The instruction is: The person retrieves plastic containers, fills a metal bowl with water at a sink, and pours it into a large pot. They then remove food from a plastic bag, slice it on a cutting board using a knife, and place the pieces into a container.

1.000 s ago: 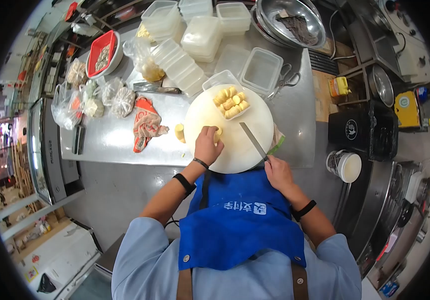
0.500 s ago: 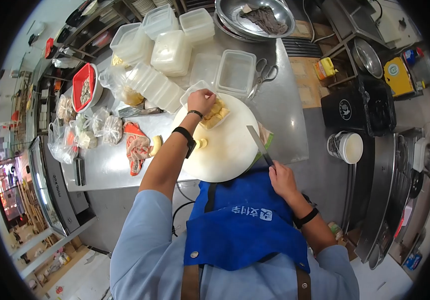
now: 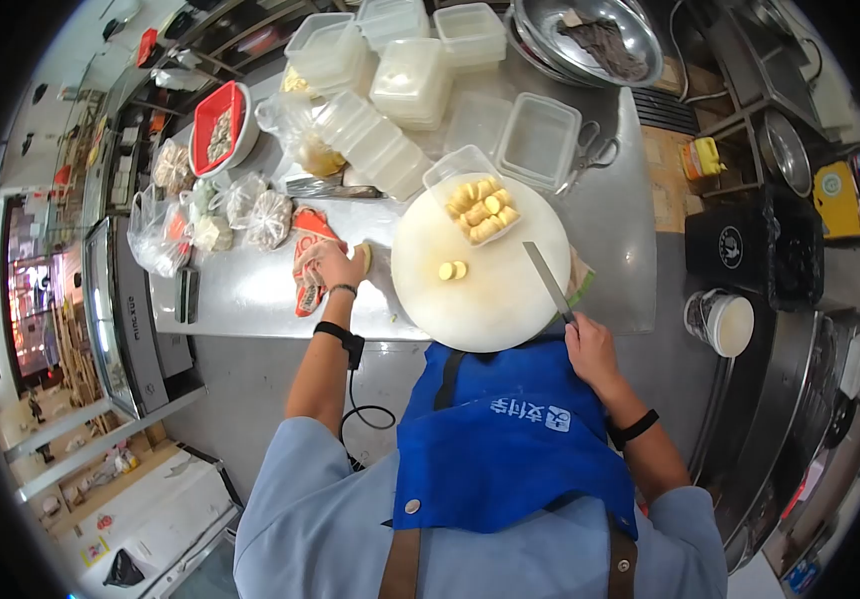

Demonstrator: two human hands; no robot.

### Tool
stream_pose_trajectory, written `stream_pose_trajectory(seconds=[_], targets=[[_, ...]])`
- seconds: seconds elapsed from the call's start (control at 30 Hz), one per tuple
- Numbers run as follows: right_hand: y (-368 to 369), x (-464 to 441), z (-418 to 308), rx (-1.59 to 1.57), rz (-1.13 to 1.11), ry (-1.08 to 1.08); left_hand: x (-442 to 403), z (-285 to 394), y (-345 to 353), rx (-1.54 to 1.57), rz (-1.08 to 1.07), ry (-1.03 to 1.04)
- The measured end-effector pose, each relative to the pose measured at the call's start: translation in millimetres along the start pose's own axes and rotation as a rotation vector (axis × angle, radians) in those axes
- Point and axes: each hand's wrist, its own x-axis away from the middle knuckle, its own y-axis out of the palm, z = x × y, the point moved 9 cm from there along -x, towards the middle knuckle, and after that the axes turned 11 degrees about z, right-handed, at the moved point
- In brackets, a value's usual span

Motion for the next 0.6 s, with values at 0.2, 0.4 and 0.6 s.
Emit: stream_pose_trajectory(seconds=[0.2, 0.4, 0.6], targets=[[28, -8, -42, 0.017, -0.188, -0.152, 35, -33, 23, 0.106, -0.009, 0.037], [98, -12, -60, 0.247, -0.472, -0.31, 56, -30, -5, 0.591, -0.022, -0.179], [120, -40, -58, 0.258, -0.385, -0.222, 132, 76, -36, 0.531, -0.014, 0.191]])
